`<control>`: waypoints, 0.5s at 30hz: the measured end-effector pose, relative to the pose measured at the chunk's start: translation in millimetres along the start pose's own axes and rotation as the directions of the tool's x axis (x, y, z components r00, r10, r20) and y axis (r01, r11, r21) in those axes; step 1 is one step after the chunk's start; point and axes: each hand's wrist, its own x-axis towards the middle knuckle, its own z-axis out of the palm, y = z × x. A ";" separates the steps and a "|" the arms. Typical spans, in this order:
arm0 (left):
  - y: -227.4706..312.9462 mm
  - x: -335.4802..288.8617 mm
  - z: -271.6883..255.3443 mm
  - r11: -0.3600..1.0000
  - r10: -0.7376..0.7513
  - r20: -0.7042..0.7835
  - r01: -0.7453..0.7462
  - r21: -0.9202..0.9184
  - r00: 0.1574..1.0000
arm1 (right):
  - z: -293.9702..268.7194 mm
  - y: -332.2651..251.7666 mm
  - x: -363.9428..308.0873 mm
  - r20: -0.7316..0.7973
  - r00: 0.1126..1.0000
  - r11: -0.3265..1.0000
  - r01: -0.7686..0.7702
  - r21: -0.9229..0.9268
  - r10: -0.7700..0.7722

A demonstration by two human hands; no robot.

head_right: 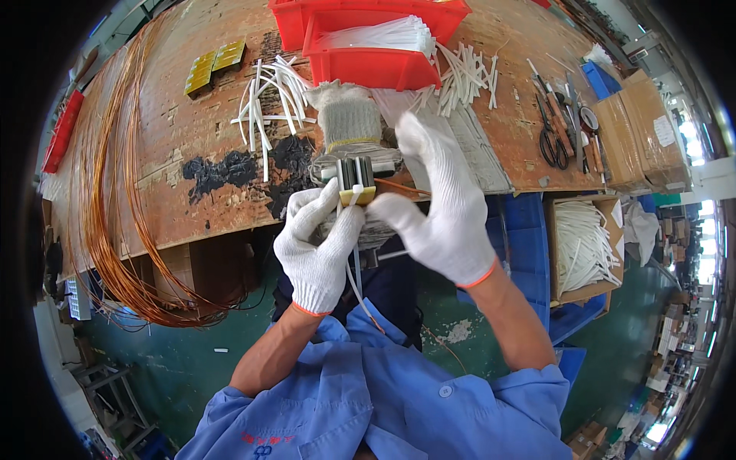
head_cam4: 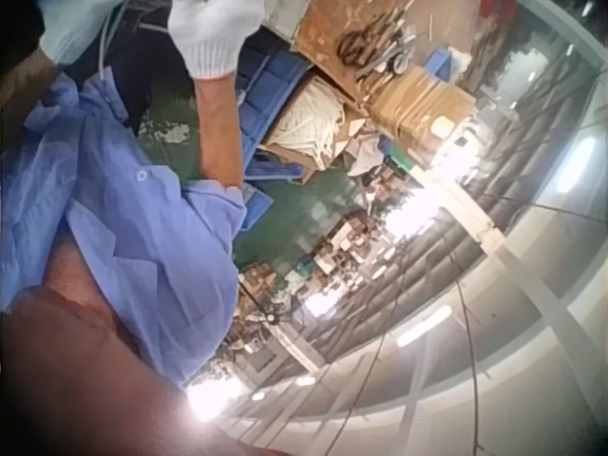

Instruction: Manually winding copper wire around a stator core and applying insulation.

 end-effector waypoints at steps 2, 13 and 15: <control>2.4 -0.9 2.0 0.997 -0.047 -0.004 0.046 -0.057 0.999 | -13.8 13.4 -17.4 0.108 0.978 0.982 -0.186 0.044 0.180; -3.9 4.1 6.9 0.996 0.070 -0.025 -0.072 -0.056 0.997 | -18.1 -102.4 18.1 0.783 0.621 0.594 0.617 -0.516 0.036; -13.3 1.8 8.7 0.991 0.089 -0.048 -0.093 -0.095 0.995 | 3.2 -111.0 55.8 0.811 0.581 0.566 0.692 -0.448 -0.067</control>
